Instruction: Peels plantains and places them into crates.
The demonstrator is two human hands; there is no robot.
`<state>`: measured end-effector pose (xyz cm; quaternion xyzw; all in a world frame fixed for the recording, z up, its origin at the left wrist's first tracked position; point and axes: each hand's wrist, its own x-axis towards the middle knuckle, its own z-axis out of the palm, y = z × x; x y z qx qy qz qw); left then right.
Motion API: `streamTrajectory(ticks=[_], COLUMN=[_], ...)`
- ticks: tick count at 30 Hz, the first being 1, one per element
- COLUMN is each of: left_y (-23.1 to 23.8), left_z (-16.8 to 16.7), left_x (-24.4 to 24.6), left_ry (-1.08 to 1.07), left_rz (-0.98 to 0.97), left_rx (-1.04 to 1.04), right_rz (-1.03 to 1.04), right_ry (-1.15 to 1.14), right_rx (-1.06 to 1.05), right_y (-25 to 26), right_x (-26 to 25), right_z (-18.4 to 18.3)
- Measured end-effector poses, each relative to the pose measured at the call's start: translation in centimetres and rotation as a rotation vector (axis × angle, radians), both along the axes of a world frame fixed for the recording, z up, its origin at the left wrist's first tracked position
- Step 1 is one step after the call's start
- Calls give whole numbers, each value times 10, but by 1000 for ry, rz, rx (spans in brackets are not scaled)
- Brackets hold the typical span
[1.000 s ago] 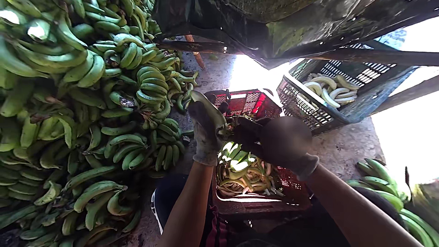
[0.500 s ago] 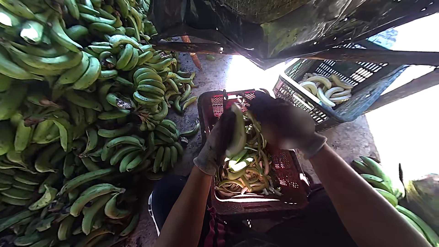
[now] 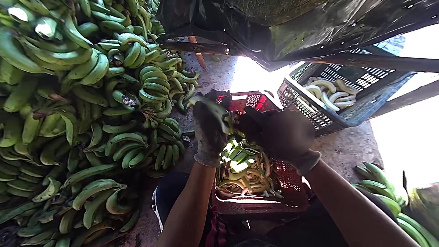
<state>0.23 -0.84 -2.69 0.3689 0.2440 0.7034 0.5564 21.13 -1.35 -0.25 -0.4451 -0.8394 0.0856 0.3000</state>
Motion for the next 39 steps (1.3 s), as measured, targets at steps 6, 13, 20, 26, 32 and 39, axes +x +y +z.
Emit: streamTrajectory(ticks=[6,13,20,26,32,39], left_y=[-12,-22,-11,12,9,-14], left_z=[11,17,5,3,5,6], left_x=[5,15,2,-6,-4,6], left_ry=[275,719,343,-225,-200,189], left_rz=[-52,-325,-141,-407,-364,-153], left_rx=[-199,-219,-377,-309,-255,-265], right_rz=[17,-128,3,137,12,-10], right_ry=[-20,127,-37,-96,-166,-90], right_rx=[58,-240,-32,291,206,-11], right_y=[13,36,6,0,-5,-4], right_x=[12,27,13,11,7,7], right_z=[-3,3,-5,-6,-5,-4])
